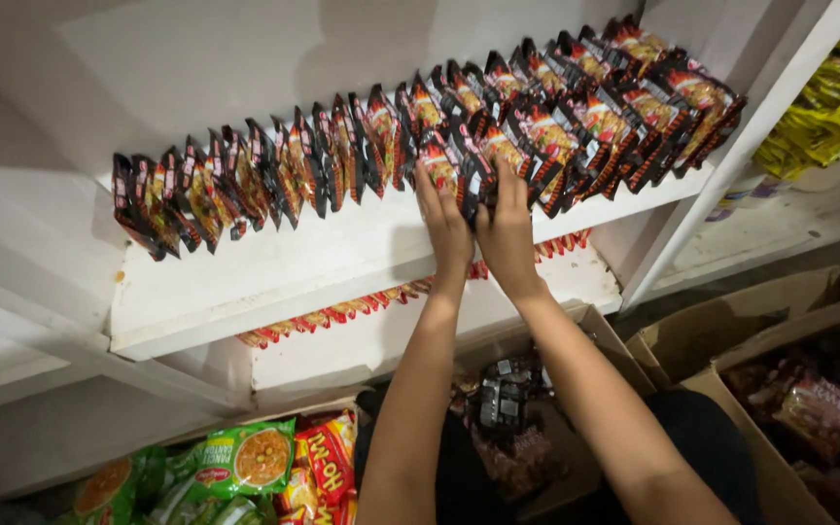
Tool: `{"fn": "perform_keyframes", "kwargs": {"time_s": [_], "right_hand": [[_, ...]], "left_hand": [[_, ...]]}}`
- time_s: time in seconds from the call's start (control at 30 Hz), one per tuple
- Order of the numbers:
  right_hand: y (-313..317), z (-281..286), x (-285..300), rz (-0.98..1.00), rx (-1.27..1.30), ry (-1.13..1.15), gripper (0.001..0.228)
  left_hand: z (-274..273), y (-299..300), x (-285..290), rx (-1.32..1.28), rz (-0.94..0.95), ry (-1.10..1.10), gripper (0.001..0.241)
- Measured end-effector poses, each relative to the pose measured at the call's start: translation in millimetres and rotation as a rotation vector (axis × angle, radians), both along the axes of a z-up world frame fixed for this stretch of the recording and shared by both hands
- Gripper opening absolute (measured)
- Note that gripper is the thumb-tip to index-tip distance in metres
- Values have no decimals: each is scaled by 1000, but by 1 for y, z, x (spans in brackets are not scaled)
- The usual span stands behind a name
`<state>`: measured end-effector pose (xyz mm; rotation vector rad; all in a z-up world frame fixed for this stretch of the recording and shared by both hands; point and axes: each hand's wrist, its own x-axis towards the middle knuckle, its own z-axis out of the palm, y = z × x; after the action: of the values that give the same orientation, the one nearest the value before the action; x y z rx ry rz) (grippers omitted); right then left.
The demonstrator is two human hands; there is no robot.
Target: Picking up packets of ramen from a box and arranging them neatly on a grocery store shelf.
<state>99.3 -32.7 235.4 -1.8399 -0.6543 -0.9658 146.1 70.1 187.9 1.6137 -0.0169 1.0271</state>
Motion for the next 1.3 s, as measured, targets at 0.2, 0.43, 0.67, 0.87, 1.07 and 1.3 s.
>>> {"fn": "perform_keyframes", "kwargs": {"time_s": [0.2,0.43,0.67,0.87,1.07,1.3], "right_hand": [[0,4,-1,2,23,18,71],[-7,-3,1,-17,40,-15,65],[-39,-28,-18,29,156,74,49],[-89,-168,-38,-30,360,449,20],[-127,-404,-55,-164,127,747,26],[-131,-599,-97,220,95,690,28]], "left_hand": [[-7,6,4,169,39,-8,56],[-11,5,16,155,18,63,58],[-14,20,2,113,-60,94,59],[-3,-4,-77,169,18,28,60],[-73,-46,-173,257,-75,170,47],[-153,-29,-168,-85,-420,507,46]]}}
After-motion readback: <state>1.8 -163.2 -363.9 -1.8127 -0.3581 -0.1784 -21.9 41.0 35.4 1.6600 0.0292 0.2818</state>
